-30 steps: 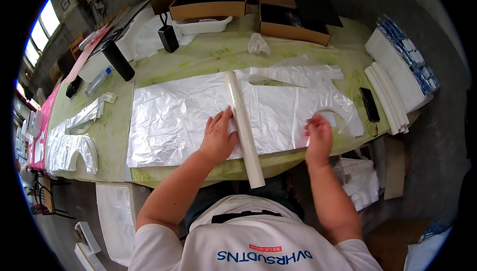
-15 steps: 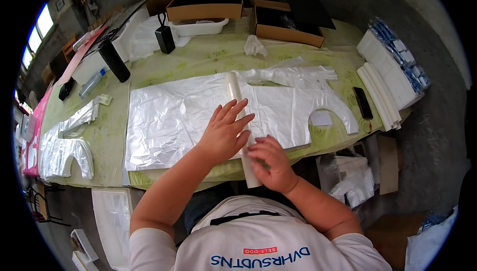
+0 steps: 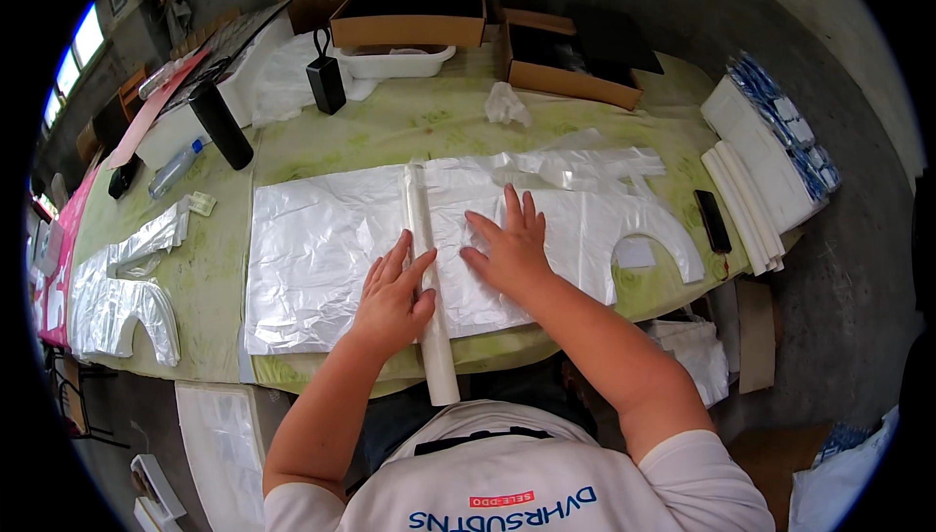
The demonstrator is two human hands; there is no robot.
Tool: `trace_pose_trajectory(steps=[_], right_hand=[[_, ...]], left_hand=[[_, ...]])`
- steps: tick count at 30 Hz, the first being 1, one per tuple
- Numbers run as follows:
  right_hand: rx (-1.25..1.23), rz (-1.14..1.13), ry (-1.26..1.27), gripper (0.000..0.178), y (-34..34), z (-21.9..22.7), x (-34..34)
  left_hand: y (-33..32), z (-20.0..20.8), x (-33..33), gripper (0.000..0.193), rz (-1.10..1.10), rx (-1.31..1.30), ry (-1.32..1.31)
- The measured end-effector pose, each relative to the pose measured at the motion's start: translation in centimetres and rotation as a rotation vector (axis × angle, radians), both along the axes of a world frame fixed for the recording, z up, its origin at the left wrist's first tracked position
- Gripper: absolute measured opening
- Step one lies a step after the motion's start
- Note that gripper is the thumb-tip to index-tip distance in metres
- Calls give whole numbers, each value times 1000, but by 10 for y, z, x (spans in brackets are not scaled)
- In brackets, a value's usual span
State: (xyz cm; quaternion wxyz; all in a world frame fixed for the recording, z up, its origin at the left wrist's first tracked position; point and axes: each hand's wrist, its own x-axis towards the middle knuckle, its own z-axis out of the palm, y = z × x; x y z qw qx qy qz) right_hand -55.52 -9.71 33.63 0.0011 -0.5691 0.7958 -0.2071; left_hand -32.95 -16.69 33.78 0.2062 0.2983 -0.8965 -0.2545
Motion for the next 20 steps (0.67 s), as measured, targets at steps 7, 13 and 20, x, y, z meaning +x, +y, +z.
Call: trace_pose_trajectory(steps=[7,13,20], right_hand=[[1,-92,-50,75,-60,-13,-10],[-352,604,-162,61,-26,26,67],[-74,782,-295,50,-6,23,90]], left_hand=[[0,-1,-3,58,-4,-49,27],[-3,-19,2,54,10,-103,118],[-5,-41,36,64,-100,-193,-115]])
